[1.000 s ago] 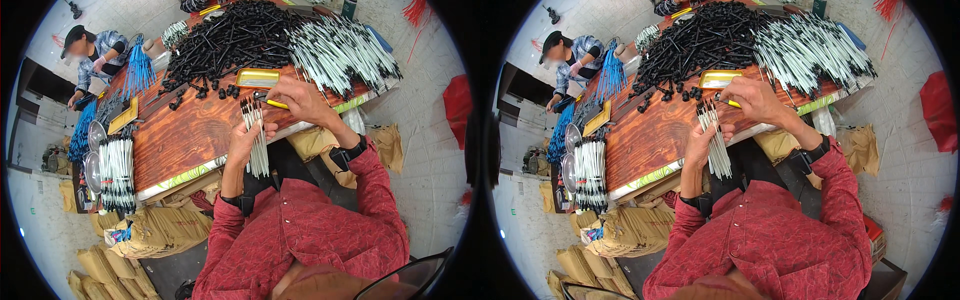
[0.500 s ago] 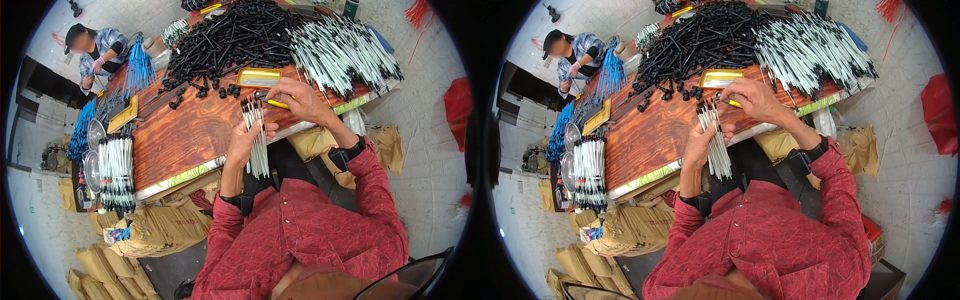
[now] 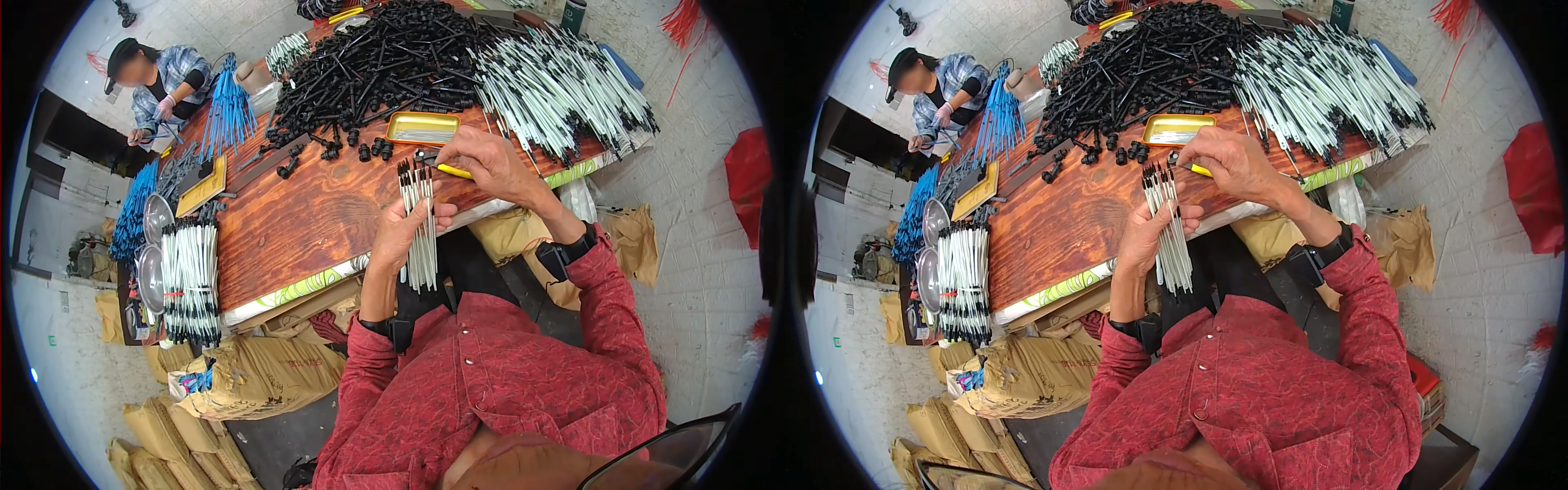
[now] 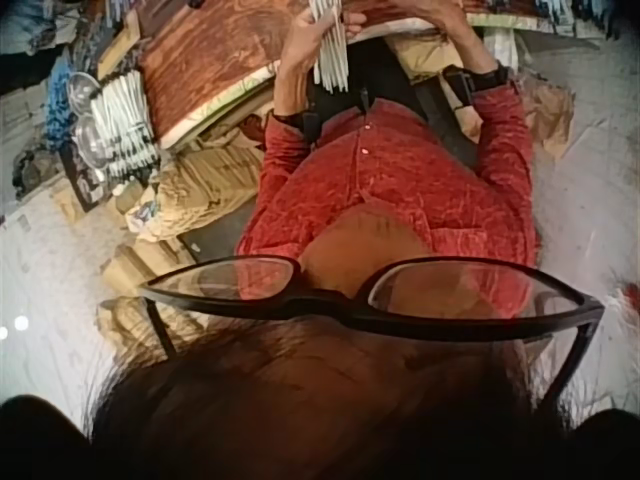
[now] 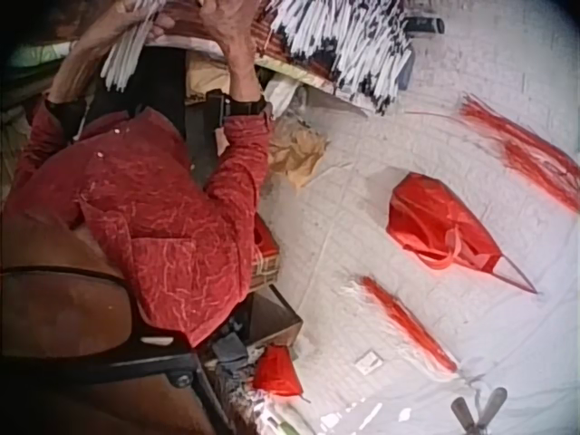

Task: Assembling wiring harnesses by grouping wires and sliding them into protective sleeves.

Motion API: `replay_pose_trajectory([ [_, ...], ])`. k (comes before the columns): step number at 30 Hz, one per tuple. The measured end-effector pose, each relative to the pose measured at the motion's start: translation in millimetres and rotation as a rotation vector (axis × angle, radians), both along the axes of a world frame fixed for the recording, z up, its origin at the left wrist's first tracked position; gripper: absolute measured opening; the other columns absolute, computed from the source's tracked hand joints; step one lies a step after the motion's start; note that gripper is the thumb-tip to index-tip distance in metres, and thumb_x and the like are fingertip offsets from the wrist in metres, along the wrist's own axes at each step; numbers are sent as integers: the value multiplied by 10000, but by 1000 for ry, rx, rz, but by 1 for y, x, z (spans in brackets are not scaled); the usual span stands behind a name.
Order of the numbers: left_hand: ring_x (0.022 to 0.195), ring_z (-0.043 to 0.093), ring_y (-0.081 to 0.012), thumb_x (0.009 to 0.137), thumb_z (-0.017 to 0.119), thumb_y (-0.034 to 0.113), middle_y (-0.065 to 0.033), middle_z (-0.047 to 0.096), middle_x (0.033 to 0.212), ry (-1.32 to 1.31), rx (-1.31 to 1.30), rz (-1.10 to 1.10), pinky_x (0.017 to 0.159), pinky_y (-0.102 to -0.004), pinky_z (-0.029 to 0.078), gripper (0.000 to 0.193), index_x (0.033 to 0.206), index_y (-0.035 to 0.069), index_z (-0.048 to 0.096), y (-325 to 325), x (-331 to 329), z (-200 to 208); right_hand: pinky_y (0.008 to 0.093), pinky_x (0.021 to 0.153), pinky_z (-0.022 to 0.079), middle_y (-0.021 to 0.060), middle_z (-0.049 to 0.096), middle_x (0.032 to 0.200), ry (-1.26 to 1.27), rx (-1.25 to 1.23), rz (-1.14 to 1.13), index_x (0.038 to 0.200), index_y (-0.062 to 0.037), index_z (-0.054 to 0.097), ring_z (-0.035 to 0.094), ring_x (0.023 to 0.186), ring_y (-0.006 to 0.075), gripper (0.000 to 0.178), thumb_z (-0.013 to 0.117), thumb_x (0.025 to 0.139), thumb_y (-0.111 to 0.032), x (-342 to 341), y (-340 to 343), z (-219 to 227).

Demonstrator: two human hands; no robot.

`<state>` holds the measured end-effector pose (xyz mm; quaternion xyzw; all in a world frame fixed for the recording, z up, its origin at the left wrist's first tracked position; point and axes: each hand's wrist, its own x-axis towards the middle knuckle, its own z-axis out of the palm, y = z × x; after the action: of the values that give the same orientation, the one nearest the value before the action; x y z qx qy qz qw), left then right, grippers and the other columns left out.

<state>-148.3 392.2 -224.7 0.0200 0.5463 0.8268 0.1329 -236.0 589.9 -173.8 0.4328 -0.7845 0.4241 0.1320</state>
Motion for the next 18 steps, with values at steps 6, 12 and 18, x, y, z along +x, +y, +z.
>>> replay_pose_trajectory([
  [6,841,673,-194,972,524,328,-164,683,998,-6,3,-13,780,-309,546,469,1323,19,495,0,0,3,343,750,482,97,610,902,26,47,-43,936,-37,641,611,871,270,233,518,777,81,1,-1,1],
  [12,838,674,-195,979,477,411,-164,683,983,-31,28,-26,782,-311,546,524,1329,21,488,0,0,7,345,746,485,102,609,903,9,65,-46,934,-43,641,613,868,276,258,506,760,92,2,-1,1],
  [18,823,676,-192,974,475,435,-166,682,974,-46,8,-4,769,-307,550,543,1327,22,488,1,-1,6,366,624,480,68,564,780,142,17,-82,911,-94,646,605,750,274,218,539,768,32,6,-6,3],
])
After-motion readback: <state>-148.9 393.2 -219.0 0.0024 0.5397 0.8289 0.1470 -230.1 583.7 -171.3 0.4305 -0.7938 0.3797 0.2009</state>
